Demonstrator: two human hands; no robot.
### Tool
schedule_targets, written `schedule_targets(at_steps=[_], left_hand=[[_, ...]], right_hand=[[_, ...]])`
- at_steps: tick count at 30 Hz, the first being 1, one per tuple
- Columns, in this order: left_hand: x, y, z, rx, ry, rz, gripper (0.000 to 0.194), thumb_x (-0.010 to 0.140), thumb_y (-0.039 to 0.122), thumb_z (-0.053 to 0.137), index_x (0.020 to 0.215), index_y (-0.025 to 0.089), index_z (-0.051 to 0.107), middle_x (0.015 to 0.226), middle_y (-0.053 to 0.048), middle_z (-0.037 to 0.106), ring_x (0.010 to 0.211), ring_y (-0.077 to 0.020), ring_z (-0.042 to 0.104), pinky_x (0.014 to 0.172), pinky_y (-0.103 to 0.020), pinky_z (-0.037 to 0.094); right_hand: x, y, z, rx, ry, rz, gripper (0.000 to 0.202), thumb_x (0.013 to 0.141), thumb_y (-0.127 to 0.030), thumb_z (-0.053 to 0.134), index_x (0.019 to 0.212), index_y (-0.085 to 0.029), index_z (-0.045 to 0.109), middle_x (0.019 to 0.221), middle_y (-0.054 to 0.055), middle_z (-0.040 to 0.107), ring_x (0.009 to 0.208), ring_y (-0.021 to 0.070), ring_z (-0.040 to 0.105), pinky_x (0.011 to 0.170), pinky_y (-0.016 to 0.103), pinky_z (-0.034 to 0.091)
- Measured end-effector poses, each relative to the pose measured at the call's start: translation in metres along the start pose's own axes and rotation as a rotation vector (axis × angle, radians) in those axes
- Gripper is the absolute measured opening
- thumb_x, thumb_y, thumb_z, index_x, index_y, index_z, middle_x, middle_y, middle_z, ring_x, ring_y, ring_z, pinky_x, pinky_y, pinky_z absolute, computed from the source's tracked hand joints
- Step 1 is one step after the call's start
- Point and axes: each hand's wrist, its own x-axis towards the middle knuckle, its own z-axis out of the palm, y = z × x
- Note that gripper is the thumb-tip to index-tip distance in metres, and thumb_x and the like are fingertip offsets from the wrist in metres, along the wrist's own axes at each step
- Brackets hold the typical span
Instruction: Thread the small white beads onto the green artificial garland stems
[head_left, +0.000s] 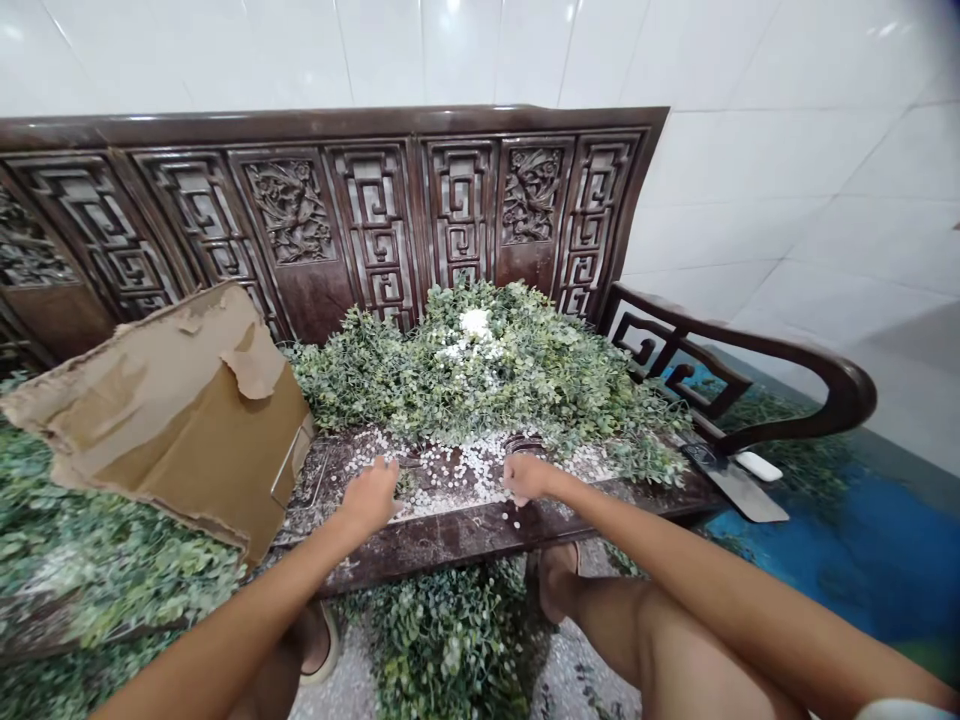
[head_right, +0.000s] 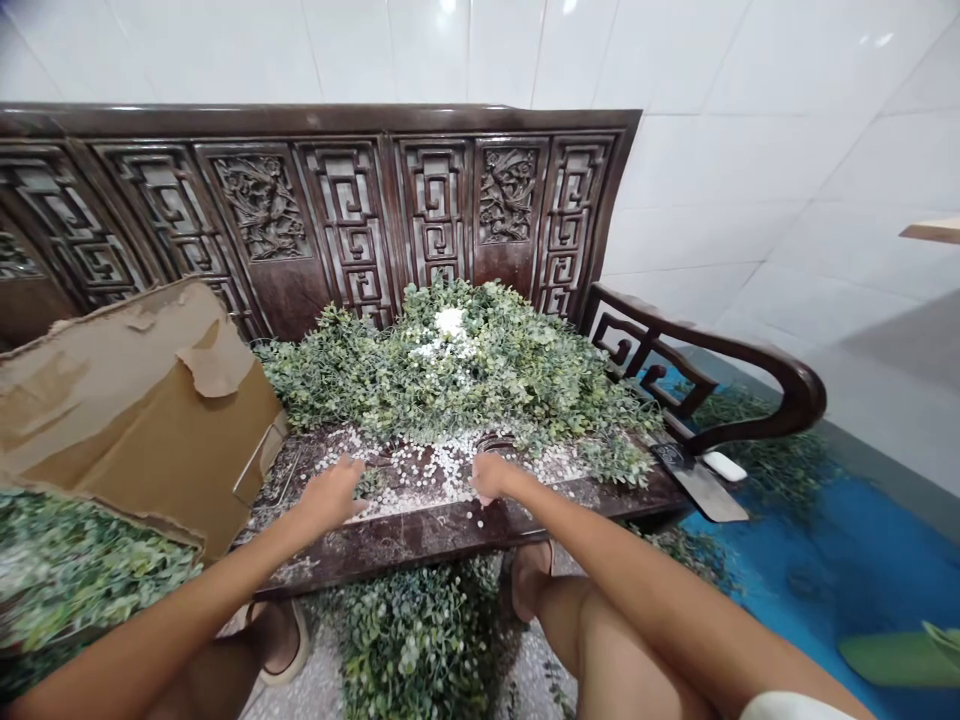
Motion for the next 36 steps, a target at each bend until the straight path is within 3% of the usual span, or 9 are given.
schedule_targets(at_steps=[3, 5, 7, 15, 19, 23, 30, 36], left_hand=[[0.015, -0.016, 0.006, -0.016, 0.026, 0.018, 0.040, 0.071, 0.020, 0.069, 0.109, 0.018, 0.058, 0.120, -0.017, 0.057, 0.107, -0.0318, 0.061, 0.084, -0.037, 0.047], [0.021, -0.024, 0.012, -0.045, 0.033, 0.044, 0.032, 0.074, 0.018, 0.064, 0.105, 0.018, 0.059, 0.117, -0.014, 0.059, 0.104, -0.0280, 0.062, 0.087, -0.035, 0.046], [0.026, -0.029, 0.017, -0.075, 0.043, 0.067, 0.025, 0.076, 0.015, 0.059, 0.100, 0.018, 0.060, 0.113, -0.013, 0.063, 0.105, -0.0254, 0.061, 0.090, -0.032, 0.044], [0.028, -0.030, 0.020, -0.193, 0.109, 0.089, 0.029, 0.068, 0.010, 0.055, 0.096, 0.018, 0.059, 0.097, -0.008, 0.064, 0.094, -0.0228, 0.060, 0.085, -0.029, 0.043], [0.025, -0.028, 0.018, -0.256, 0.151, 0.062, 0.027, 0.072, 0.013, 0.053, 0.099, 0.017, 0.057, 0.098, -0.009, 0.061, 0.085, -0.0203, 0.059, 0.083, -0.029, 0.043], [0.025, -0.029, 0.014, -0.339, 0.166, 0.034, 0.018, 0.075, 0.022, 0.050, 0.089, 0.015, 0.060, 0.089, -0.008, 0.062, 0.084, -0.0215, 0.059, 0.078, -0.028, 0.043], [0.017, -0.028, 0.003, -0.493, 0.151, 0.000, 0.020, 0.074, 0.031, 0.051, 0.076, 0.016, 0.064, 0.076, -0.007, 0.067, 0.079, -0.0244, 0.063, 0.071, -0.029, 0.045], [0.004, -0.018, 0.000, -0.575, 0.224, -0.035, 0.023, 0.072, 0.026, 0.057, 0.091, 0.014, 0.064, 0.087, -0.010, 0.070, 0.089, -0.0270, 0.064, 0.080, -0.033, 0.046]], right_hand=[[-0.005, -0.001, -0.002, -0.003, -0.002, 0.000, 0.041, 0.071, -0.040, 0.075, 0.099, -0.011, 0.066, 0.082, 0.009, 0.070, 0.075, 0.0233, 0.066, 0.067, 0.028, 0.048], [-0.006, 0.000, -0.001, -0.014, 0.020, -0.005, 0.065, 0.053, -0.039, 0.086, 0.107, -0.013, 0.062, 0.092, 0.010, 0.069, 0.083, 0.0271, 0.065, 0.068, 0.029, 0.047], [-0.005, 0.000, 0.001, -0.021, 0.054, -0.015, 0.079, 0.043, -0.036, 0.090, 0.112, -0.014, 0.059, 0.104, 0.013, 0.065, 0.093, 0.0305, 0.061, 0.073, 0.031, 0.046], [0.019, -0.005, 0.009, 0.036, 0.186, -0.144, 0.091, 0.056, -0.035, 0.087, 0.135, -0.020, 0.044, 0.118, 0.013, 0.052, 0.102, 0.0271, 0.056, 0.088, 0.032, 0.041], [0.029, -0.012, 0.014, 0.034, 0.230, -0.238, 0.072, 0.062, -0.035, 0.083, 0.127, -0.021, 0.055, 0.110, 0.010, 0.054, 0.102, 0.0272, 0.054, 0.090, 0.033, 0.040], [0.035, -0.021, 0.018, 0.007, 0.239, -0.332, 0.049, 0.069, -0.026, 0.077, 0.115, -0.016, 0.064, 0.096, 0.008, 0.058, 0.097, 0.0257, 0.054, 0.088, 0.032, 0.040], [0.046, -0.032, 0.022, -0.068, 0.231, -0.383, 0.030, 0.066, -0.011, 0.069, 0.095, -0.013, 0.067, 0.092, 0.009, 0.059, 0.089, 0.0225, 0.055, 0.079, 0.028, 0.040], [0.046, -0.038, 0.020, -0.050, 0.213, -0.370, 0.023, 0.063, -0.008, 0.067, 0.085, -0.014, 0.066, 0.093, 0.010, 0.063, 0.087, 0.0237, 0.056, 0.074, 0.028, 0.038]])
